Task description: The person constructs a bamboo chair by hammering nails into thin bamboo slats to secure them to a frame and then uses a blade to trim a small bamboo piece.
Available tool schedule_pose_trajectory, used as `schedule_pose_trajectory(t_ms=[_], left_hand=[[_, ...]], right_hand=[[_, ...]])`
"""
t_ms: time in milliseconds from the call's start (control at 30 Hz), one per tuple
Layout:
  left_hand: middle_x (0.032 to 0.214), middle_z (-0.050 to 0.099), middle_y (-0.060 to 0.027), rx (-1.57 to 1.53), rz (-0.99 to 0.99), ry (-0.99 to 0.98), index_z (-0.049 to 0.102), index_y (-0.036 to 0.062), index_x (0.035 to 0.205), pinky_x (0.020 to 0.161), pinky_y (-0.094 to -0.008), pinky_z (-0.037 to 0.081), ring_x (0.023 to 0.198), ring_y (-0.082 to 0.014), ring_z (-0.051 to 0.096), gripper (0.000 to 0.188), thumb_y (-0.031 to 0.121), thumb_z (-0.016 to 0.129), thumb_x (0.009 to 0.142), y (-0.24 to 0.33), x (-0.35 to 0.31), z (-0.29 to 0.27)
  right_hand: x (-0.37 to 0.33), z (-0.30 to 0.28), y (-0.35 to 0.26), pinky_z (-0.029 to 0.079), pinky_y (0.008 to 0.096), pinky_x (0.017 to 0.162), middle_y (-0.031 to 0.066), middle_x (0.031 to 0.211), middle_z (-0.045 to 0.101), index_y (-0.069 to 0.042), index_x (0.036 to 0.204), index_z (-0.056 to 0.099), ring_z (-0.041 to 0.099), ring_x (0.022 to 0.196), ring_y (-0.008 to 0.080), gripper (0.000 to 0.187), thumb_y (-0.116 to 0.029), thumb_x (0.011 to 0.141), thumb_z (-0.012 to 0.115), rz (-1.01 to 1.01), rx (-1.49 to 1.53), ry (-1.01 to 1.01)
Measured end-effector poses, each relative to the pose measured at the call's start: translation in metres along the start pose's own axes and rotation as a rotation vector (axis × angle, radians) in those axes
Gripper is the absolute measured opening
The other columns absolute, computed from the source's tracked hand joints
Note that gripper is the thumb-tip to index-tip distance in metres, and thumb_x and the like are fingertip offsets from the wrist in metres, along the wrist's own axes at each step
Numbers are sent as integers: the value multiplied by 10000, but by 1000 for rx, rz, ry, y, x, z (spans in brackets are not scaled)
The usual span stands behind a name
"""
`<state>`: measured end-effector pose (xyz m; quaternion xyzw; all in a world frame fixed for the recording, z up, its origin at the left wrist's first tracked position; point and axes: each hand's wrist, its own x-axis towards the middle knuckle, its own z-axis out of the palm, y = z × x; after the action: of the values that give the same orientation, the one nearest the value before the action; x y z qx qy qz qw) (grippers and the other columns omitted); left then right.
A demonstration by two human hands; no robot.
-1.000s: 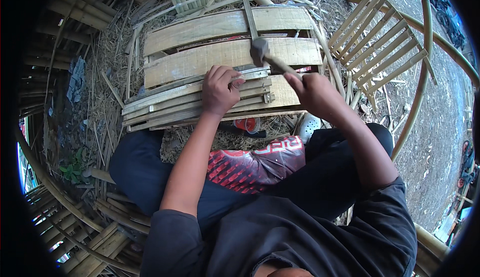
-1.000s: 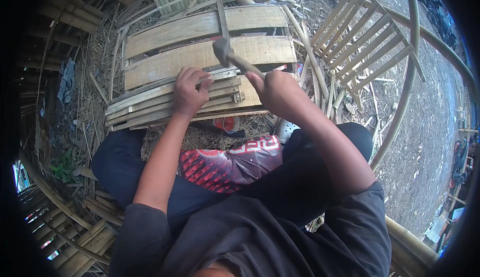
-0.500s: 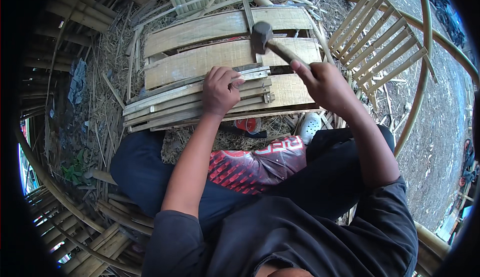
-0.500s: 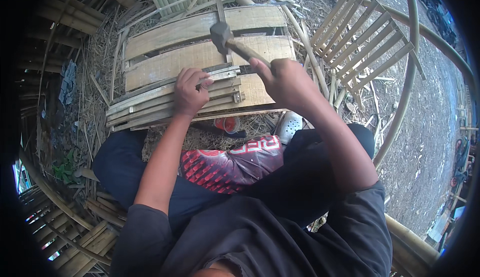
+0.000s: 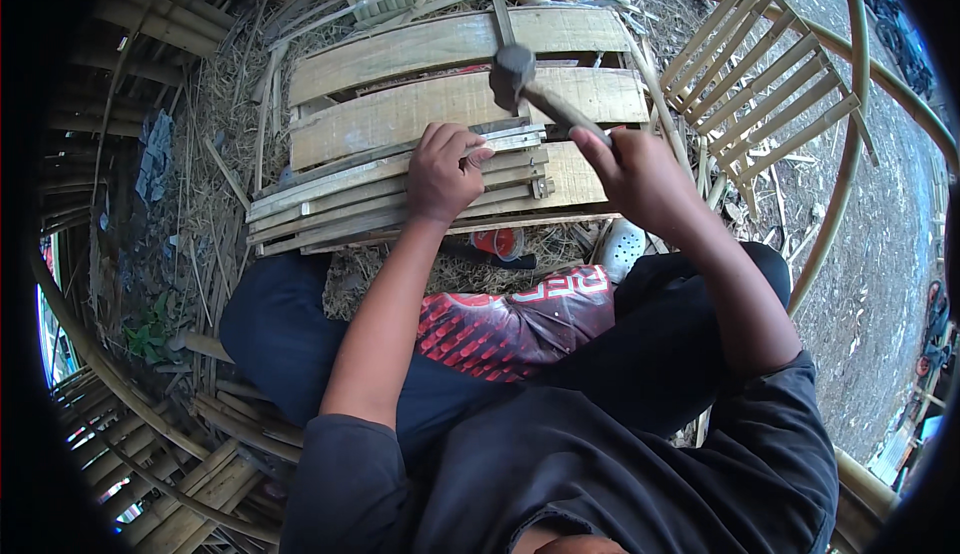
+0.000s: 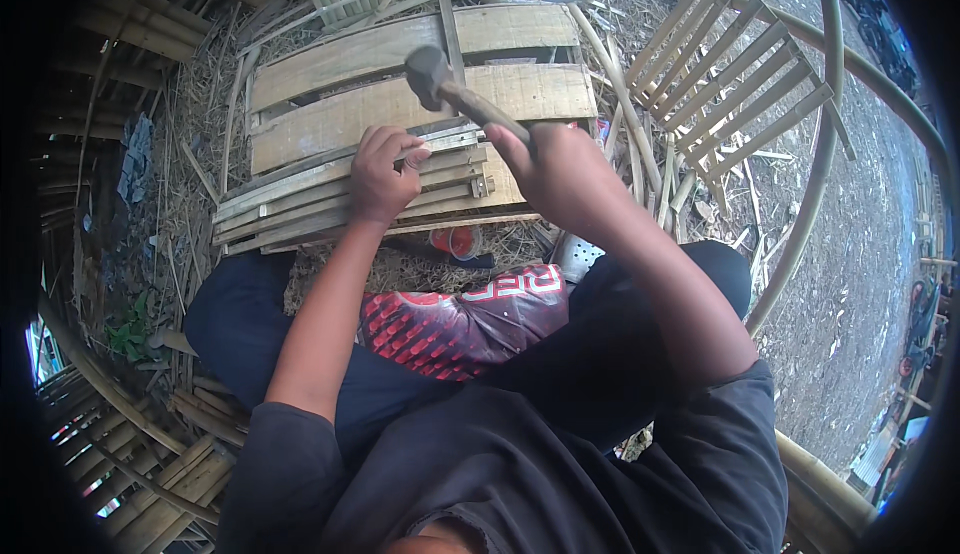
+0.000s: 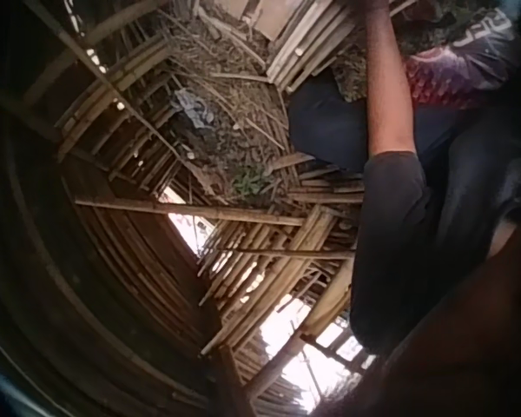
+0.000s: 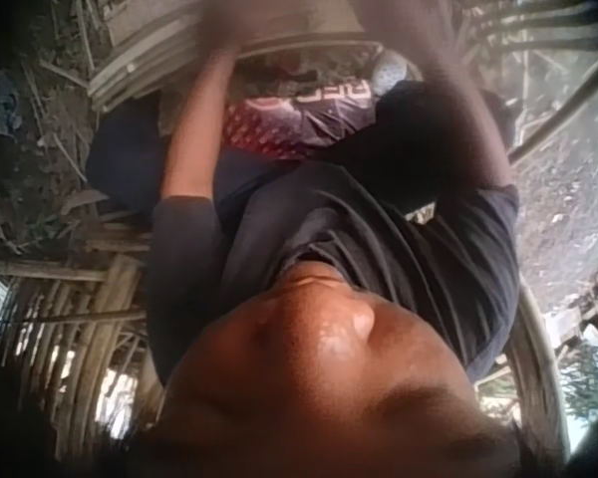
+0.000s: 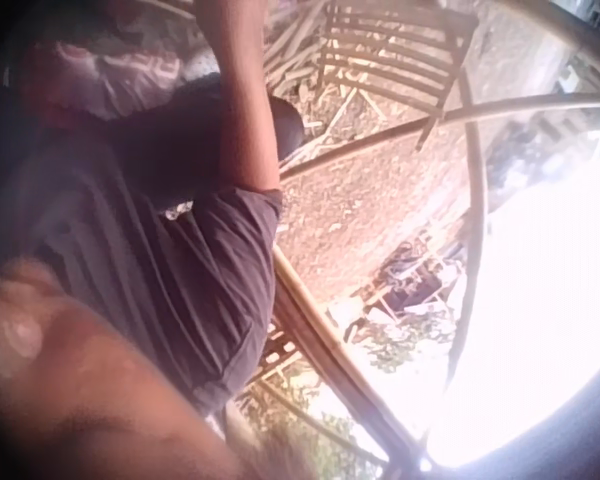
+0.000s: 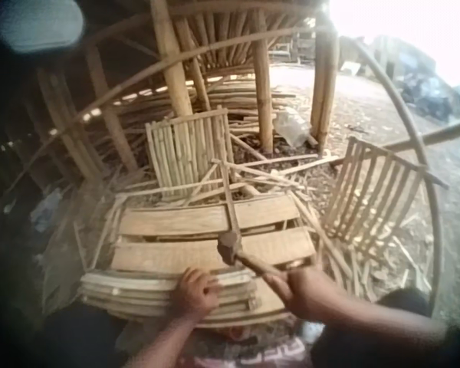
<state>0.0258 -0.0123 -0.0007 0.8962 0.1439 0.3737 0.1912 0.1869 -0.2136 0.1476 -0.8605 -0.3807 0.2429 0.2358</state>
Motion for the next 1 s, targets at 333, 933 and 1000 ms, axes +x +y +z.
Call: schedule_pose_trajectory(t_ms=[333,933,1000], left_hand=[[896,684,-96,-7,-28,-2,701,55,882,778,-427,531,890,-323,649,152,119,817,809,1,0,2],[904,691,-102,8,-18,11,707,49,885,788,-434,531,889,-333,648,160,143,823,826,1,1,-1],[900,689,-100,10,-17,12,705,50,880,786,-434,530,890,-334,646,161,147,822,829,2,0,-1]], right_hand=[[-1,-5,6,519,524,661,284,678,648,106,788,681,686,678,460,756,-581,1063,529,26,31,-20],[1,-15,10,498,484,644,203,618,599,99,788,662,627,594,288,757,-587,1073,513,55,87,-39],[1,-5,12,509,498,670,249,659,630,106,816,676,673,644,358,759,-586,1075,502,75,36,-49]])
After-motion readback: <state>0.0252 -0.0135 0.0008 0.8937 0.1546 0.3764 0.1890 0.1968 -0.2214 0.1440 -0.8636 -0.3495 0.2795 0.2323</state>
